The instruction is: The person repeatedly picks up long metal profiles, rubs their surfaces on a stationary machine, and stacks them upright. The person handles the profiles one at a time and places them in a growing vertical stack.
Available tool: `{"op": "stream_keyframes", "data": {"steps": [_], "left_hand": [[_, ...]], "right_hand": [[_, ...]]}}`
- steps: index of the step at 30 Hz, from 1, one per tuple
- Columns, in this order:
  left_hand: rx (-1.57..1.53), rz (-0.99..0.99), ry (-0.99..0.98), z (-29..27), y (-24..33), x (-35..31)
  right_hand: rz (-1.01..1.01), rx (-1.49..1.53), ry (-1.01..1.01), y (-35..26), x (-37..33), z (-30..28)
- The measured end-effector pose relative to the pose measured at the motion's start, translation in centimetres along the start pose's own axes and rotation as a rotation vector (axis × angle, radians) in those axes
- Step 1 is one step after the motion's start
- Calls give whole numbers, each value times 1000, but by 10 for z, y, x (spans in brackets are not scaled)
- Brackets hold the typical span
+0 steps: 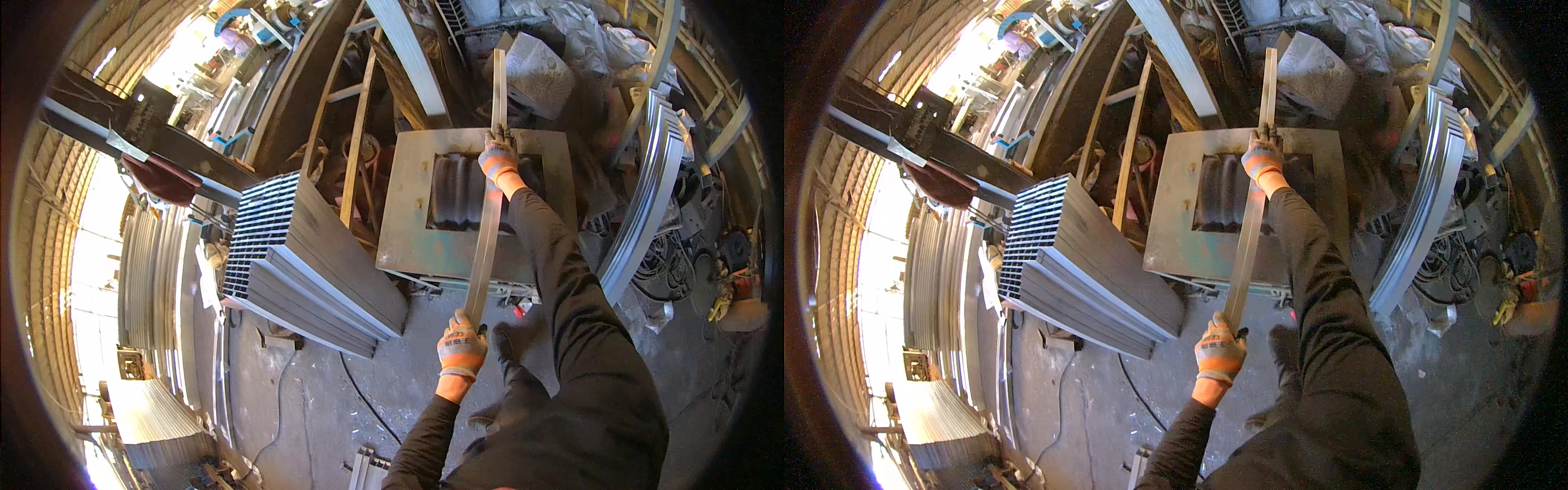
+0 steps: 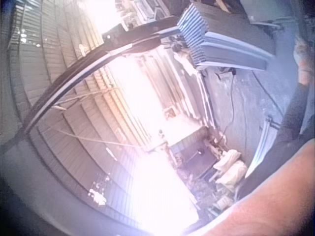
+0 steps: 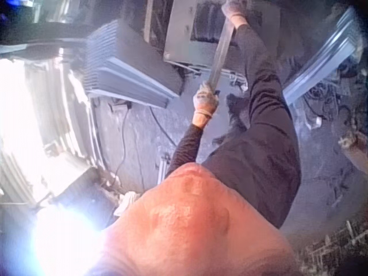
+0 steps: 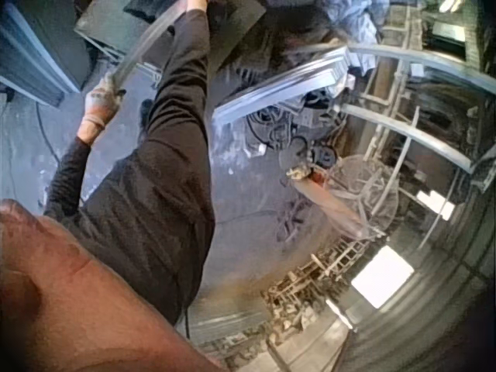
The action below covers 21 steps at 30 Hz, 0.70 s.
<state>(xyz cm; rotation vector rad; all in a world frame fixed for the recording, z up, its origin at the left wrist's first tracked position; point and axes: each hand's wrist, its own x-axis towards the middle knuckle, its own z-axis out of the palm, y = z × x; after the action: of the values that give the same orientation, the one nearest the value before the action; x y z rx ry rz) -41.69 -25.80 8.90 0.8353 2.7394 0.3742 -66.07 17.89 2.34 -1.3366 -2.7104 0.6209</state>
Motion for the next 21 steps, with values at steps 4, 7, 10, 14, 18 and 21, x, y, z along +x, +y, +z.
{"op": "stream_keyframes", "data": {"steps": [4, 7, 10, 14, 18, 21], "left_hand": [[-103, 6, -24, 2, -18, -36], [-168, -9, -28, 5, -30, -86], [-181, -11, 1, 8, -47, -155], [-138, -48, -28, 11, -80, -254], [-166, -104, -53, 24, -108, -362], [-183, -110, -49, 37, -138, -438]], "right_hand": [[-12, -82, 6, 2, -43, 13], [-136, -124, 153, -2, -103, 11], [-187, -163, 194, -5, -180, 11], [-145, 45, 16, -2, -280, 19], [-291, -81, 241, 8, -395, 38], [-339, 9, 305, 14, -477, 47]]}}
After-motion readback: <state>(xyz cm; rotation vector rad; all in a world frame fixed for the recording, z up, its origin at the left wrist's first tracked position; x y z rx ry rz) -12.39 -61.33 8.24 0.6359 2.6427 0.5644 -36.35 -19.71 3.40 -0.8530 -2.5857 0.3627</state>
